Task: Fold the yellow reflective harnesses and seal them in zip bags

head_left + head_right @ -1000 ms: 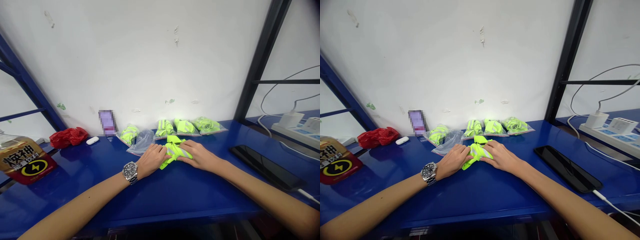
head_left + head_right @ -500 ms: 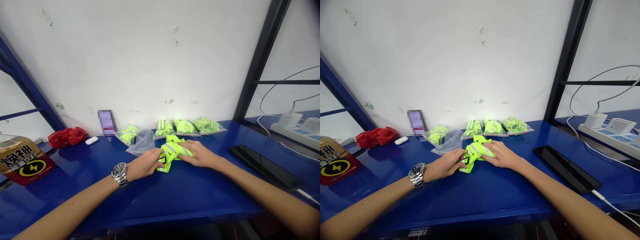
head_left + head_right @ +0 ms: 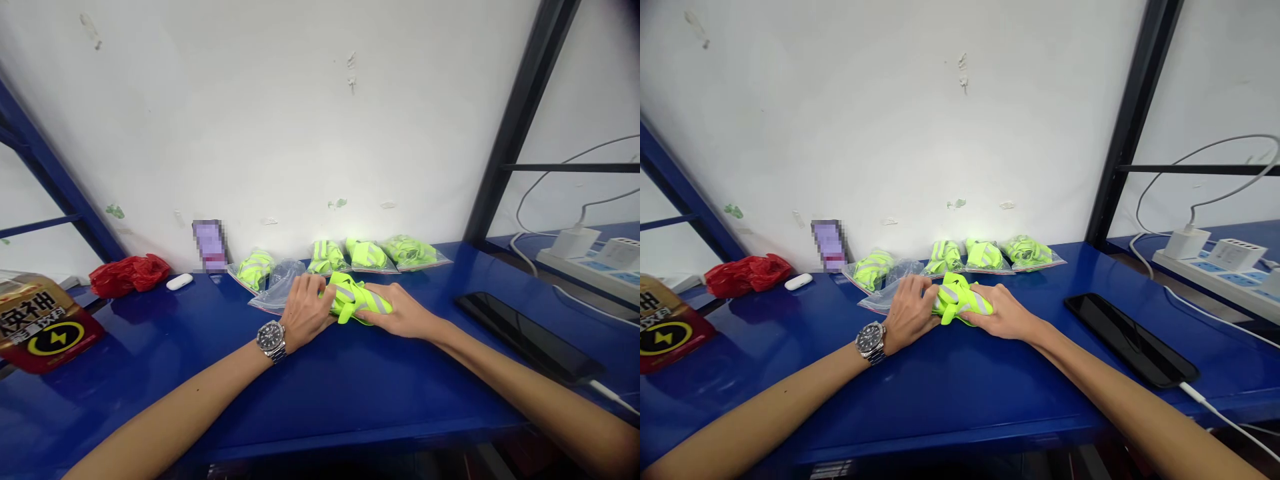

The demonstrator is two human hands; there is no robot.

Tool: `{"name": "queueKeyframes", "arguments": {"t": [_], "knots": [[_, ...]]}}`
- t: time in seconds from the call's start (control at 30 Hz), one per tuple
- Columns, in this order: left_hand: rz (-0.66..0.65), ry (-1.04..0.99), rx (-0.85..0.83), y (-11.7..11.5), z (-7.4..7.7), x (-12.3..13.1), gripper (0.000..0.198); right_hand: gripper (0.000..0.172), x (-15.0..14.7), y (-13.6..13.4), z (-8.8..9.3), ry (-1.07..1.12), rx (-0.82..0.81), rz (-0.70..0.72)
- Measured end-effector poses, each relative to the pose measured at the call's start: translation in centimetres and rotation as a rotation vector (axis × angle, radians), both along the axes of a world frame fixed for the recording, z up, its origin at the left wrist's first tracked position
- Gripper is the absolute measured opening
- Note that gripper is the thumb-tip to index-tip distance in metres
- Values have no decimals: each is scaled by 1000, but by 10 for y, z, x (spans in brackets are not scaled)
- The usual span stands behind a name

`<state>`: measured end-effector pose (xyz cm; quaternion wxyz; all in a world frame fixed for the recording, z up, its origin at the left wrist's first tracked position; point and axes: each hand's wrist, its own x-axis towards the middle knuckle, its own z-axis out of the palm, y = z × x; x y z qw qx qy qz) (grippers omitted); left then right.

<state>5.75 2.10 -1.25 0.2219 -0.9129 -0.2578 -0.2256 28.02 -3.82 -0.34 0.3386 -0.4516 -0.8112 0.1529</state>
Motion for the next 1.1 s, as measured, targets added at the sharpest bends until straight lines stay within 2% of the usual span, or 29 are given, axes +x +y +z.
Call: {"name": "queueKeyframes", "arguments": {"t": [0.07, 0.17, 0.3, 0.43, 0.5, 0.6, 0.7, 0.8, 0.9, 1.0, 1.1], "knots": [[-122, 46, 37, 2, 5, 3, 41, 29, -1, -1, 1, -27, -6, 19], [-278, 184, -65, 1, 12, 5, 47, 29, -3, -3, 2, -48, -9, 55], [-263, 258, -161, -7, 11, 3, 40, 27, -9, -10, 1, -44, -79, 22], [-229, 150, -277, -16, 7, -4, 22, 43, -15, -18, -2, 8, -93, -85], [-212, 76, -342, -18, 8, -7, 19, 44, -18, -20, -3, 32, -21, -100], [-199, 31, -427, -18, 15, -8, 19, 35, -19, -22, -1, 26, 229, -115], [-205, 22, -500, -17, 25, -7, 21, 51, -20, -20, 5, -62, 349, -56], [-241, -7, -612, -14, 33, -6, 26, 61, -20, -11, 9, -175, 293, -1], [-248, -44, -795, -9, 37, -8, 32, 54, -20, 4, 10, -195, 241, -8], [-213, -21, -945, -6, 36, -10, 35, 47, -21, 14, 7, -126, 133, 43], [-128, -19, -839, -3, 34, -11, 40, 47, -24, 17, 4, -19, -21, 66]]}}
